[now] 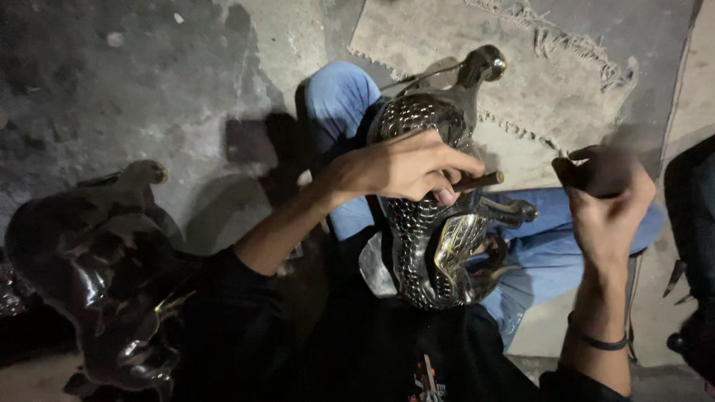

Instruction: The person sits cross-legged on the floor with a metal elephant figurine in their lap and engraves a scale pattern into its surface, holding a chisel against the metal and striking it with a wooden mallet. They reposition the chisel across different areas of the body, then wipe and rub the figurine with a red cloth.

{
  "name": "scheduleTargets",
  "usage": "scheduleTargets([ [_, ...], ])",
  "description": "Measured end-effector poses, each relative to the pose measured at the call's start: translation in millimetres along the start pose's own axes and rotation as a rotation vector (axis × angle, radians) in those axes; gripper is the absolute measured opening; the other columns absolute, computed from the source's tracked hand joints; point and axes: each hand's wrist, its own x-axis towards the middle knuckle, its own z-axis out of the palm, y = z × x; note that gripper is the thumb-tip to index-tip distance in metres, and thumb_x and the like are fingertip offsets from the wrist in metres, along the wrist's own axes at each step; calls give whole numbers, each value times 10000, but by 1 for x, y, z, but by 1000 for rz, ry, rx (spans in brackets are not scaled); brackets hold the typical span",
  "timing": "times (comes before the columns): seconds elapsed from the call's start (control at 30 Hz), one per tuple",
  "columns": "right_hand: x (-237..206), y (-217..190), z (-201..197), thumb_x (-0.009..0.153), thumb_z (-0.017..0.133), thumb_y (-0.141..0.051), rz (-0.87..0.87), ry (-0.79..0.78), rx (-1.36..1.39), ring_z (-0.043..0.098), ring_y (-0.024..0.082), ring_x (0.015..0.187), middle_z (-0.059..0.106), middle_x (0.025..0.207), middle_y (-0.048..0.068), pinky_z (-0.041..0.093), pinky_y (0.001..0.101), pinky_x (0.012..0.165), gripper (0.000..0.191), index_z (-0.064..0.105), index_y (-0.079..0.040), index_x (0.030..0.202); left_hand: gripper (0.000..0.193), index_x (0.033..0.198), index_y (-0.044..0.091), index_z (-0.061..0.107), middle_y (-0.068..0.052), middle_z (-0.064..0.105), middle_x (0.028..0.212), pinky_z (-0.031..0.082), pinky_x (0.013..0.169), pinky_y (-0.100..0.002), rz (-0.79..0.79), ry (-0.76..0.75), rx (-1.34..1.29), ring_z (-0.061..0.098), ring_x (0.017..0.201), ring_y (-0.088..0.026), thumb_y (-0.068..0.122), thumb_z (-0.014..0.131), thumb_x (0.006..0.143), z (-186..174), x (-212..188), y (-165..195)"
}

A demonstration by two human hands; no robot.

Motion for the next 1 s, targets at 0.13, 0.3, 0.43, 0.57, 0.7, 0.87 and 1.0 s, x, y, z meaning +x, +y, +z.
scheduleTargets([
  [0.13, 6, -16, 3, 778, 626, 118, -373, -309, -345, 667, 209, 836, 681, 936, 130, 526, 310, 784, 305, 676, 14, 1060, 392, 1299, -5, 667, -154, 798, 986, 604, 828, -346, 164, 154, 135, 787, 903, -219, -2, 686, 907, 7, -6, -7],
  [0.3, 21, -30, 10, 697, 617, 90, -370, -345, -340, 645, 254, 876, 676, 952, 133, 537, 367, 822, 437, 671, -34, 1112, 480, 1341, -21, 603, -155, 763, 984, 639, 686, -271, 1, 173, 24, 801, 893, -175, -40, 644, 863, 24, -14, -16],
  [0.43, 40, -46, 14, 630, 734, 96, -506, -373, -672, 656, 308, 845, 675, 879, 190, 530, 416, 863, 353, 648, 42, 967, 260, 1186, 6, 696, -134, 805, 939, 623, 769, -294, -18, 285, 16, 804, 852, -181, -22, 661, 929, 36, -19, -14],
  [0.57, 42, -52, 31, 851, 719, -27, -112, -306, 37, 638, 177, 846, 652, 980, 146, 509, 341, 807, 277, 626, -16, 1111, 436, 1297, -8, 651, -148, 789, 993, 616, 827, -296, -53, 407, 40, 793, 938, -197, -86, 587, 873, 43, -29, -8],
  [0.7, 52, -56, 34, 742, 643, 53, -500, -430, -167, 666, 184, 923, 689, 998, 141, 541, 347, 873, 367, 660, -10, 1103, 379, 1293, -4, 653, -138, 788, 991, 611, 801, -295, -74, 475, 24, 791, 915, -190, -63, 607, 921, 47, -35, -4],
  [0.87, 69, -73, 36, 672, 735, 49, -634, -497, -510, 663, 225, 851, 705, 931, 121, 524, 406, 864, 410, 656, 3, 1072, 240, 1185, 15, 678, -133, 793, 963, 626, 742, -307, -158, 682, -107, 800, 917, -206, -20, 628, 953, 63, -36, 2],
  [1.0, 81, -93, 53, 748, 633, 93, -370, -713, -161, 648, 173, 820, 671, 927, 78, 521, 290, 727, 402, 629, 30, 1145, 192, 1130, 16, 620, -132, 766, 937, 649, 765, -303, -133, 798, -103, 805, 940, -215, -45, 562, 957, 70, -38, 9],
])
